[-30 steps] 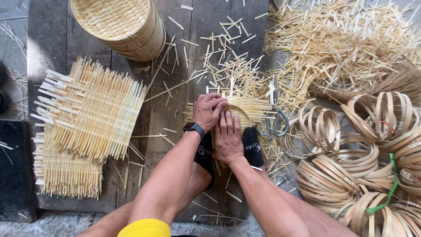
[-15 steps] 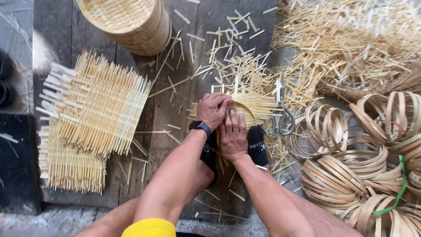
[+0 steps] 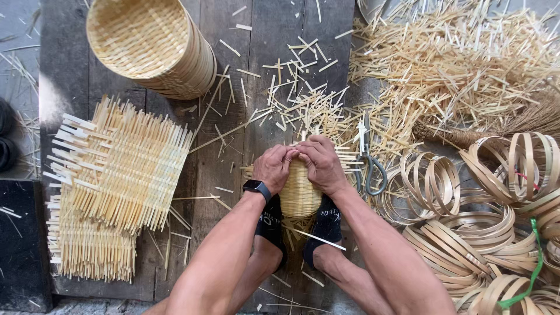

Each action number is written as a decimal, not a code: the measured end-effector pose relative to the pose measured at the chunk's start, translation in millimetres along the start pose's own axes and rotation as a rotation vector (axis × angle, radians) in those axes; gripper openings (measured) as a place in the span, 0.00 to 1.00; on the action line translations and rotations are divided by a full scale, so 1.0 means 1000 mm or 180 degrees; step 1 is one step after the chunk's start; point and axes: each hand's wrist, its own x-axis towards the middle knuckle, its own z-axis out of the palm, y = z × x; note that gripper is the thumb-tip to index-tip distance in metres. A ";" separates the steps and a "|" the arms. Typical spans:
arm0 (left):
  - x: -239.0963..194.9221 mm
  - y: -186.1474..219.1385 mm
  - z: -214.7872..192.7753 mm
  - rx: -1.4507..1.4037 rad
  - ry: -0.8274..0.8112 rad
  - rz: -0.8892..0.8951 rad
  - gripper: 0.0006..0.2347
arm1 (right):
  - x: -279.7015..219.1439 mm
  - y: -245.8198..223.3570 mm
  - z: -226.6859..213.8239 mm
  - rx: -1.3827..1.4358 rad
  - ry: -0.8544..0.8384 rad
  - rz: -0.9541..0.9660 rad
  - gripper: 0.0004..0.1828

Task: The person sits on the floor and repeatedly assembles small round bamboo baskets. They place a flat woven bamboo mat over a circular wooden mold, wrap a bamboo ring around the edge, and trim the excess mat with shears. Finished baskets are stacked nearby.

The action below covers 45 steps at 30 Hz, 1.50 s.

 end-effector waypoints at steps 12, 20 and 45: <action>0.021 0.008 0.000 -0.0267 -0.0149 -0.0959 0.15 | -0.003 0.027 0.008 0.0958 -0.0281 0.1237 0.08; 0.016 0.004 0.002 -0.0558 -0.0121 -0.1058 0.15 | -0.013 0.042 0.016 0.0634 -0.1271 0.1821 0.33; -0.056 -0.003 0.024 -0.0586 0.1683 -0.1402 0.11 | 0.029 -0.012 0.015 -0.0251 -0.1692 0.2711 0.42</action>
